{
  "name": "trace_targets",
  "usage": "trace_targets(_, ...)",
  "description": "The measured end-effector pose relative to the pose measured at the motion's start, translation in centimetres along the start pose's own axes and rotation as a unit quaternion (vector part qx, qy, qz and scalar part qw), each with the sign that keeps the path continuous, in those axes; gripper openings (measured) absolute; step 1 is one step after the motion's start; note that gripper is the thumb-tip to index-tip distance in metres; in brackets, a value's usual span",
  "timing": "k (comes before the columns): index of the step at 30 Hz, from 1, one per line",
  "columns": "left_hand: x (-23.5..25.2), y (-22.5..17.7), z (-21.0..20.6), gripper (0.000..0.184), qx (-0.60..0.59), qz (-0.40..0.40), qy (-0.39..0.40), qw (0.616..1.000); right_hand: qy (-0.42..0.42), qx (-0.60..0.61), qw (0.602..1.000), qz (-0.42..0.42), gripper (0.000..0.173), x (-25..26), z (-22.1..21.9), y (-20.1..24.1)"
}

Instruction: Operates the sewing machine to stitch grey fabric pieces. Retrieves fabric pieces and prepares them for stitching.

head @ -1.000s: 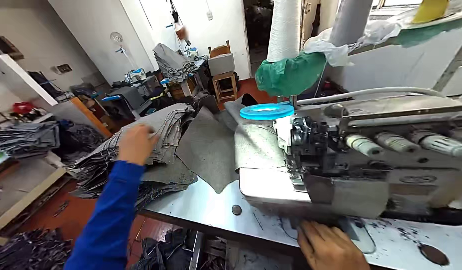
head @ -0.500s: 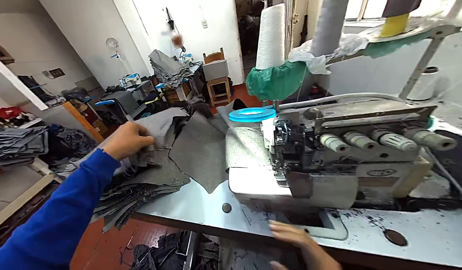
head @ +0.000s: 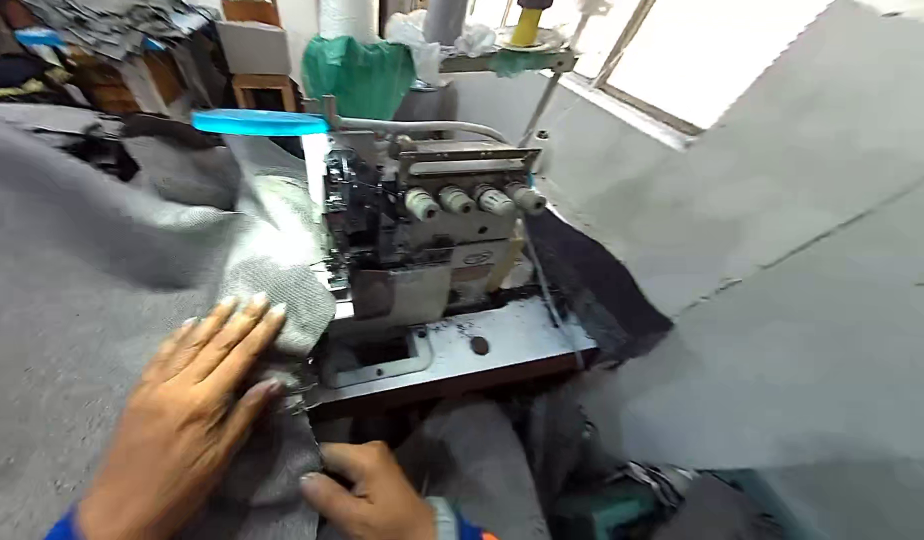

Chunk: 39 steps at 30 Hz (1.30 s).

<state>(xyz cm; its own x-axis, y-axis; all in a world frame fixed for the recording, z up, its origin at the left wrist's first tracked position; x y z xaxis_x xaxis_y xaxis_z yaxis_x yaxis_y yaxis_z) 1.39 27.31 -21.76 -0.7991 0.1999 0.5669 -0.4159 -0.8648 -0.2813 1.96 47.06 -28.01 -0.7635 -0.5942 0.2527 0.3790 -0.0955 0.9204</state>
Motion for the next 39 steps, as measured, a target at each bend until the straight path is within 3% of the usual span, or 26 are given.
trace_targets(3, 1.8, 0.4, 0.5, 0.063, 0.03, -0.021, -0.018, 0.999, -0.177, -0.226, 0.956, -0.057, 0.024, -1.3, 14.1, -0.1)
trace_targets(5, 4.1, 1.0, -0.2, 0.056, 0.014, -0.049, -0.058, 0.997, -0.299, -0.362, 0.874, -0.124, 0.028, -0.4, 23.8, 0.1)
trace_targets(7, 5.7, 1.5, -1.5, 0.055, -0.001, -0.06, -0.094, 0.994, -0.344, -0.434, 0.811, -0.186, 0.033, 2.7, 30.9, -0.1)
trace_targets(10, 5.8, 1.5, -2.6, 0.057, 0.02, -0.063, -0.111, 0.992, -0.261, -0.493, 0.776, -0.295, 0.035, 8.1, 36.1, -4.1)
trace_targets(13, 5.1, 1.5, -3.3, 0.062, 0.041, -0.054, -0.12, 0.99, -0.172, -0.533, 0.736, -0.38, 0.039, 11.5, 37.4, -7.1)
trace_targets(16, 5.2, 1.5, -2.9, 0.063, 0.011, -0.04, -0.097, 0.994, -0.147, -0.564, 0.725, -0.368, 0.034, 12.1, 36.9, -6.1)
trace_targets(21, 8.2, 3.0, 0.0, 0.022, -0.182, -0.068, 0.088, 0.977, -0.287, -0.48, 0.819, -0.129, 0.032, 5.8, 30.5, 1.0)
trace_targets(24, 9.4, 2.2, 1.9, 0.01, -0.254, -0.112, 0.132, 0.952, -0.345, -0.4, 0.849, -0.016, 0.052, 0.4, 23.5, 3.8)
trace_targets(27, 9.6, 0.3, 2.9, 0.014, -0.295, -0.127, 0.11, 0.941, -0.314, -0.291, 0.904, 0.011, 0.04, -0.2, 15.4, 4.6)
trace_targets(31, 9.0, -1.1, 2.3, 0.016, -0.316, -0.109, 0.063, 0.941, -0.288, -0.244, 0.926, 0.028, 0.04, 4.4, 5.9, 2.3)
trace_targets(35, 8.8, -1.0, 3.3, 0.009, -0.356, -0.05, 0.069, 0.931, -0.209, -0.16, 0.955, 0.133, 0.043, 6.2, 3.3, 2.0)
trace_targets(39, 8.5, -0.8, 4.2, 0.017, -0.409, 0.003, 0.149, 0.9, -0.153, -0.105, 0.962, 0.198, 0.047, 6.6, 2.9, 2.1)
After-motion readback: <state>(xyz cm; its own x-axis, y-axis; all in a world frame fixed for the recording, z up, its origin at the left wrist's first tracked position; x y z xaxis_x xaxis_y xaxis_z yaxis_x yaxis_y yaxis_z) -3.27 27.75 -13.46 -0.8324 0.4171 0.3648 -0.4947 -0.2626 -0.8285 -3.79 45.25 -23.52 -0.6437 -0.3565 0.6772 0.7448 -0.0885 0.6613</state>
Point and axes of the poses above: each hand's wrist, its own x-axis towards the middle knuckle, its own z-axis out of the back of the hand, y = z × x, the point moved 3 cm from there along x, towards the middle knuckle, and after that the axes turned 10 degrees about -x, right-handed, at the moved point
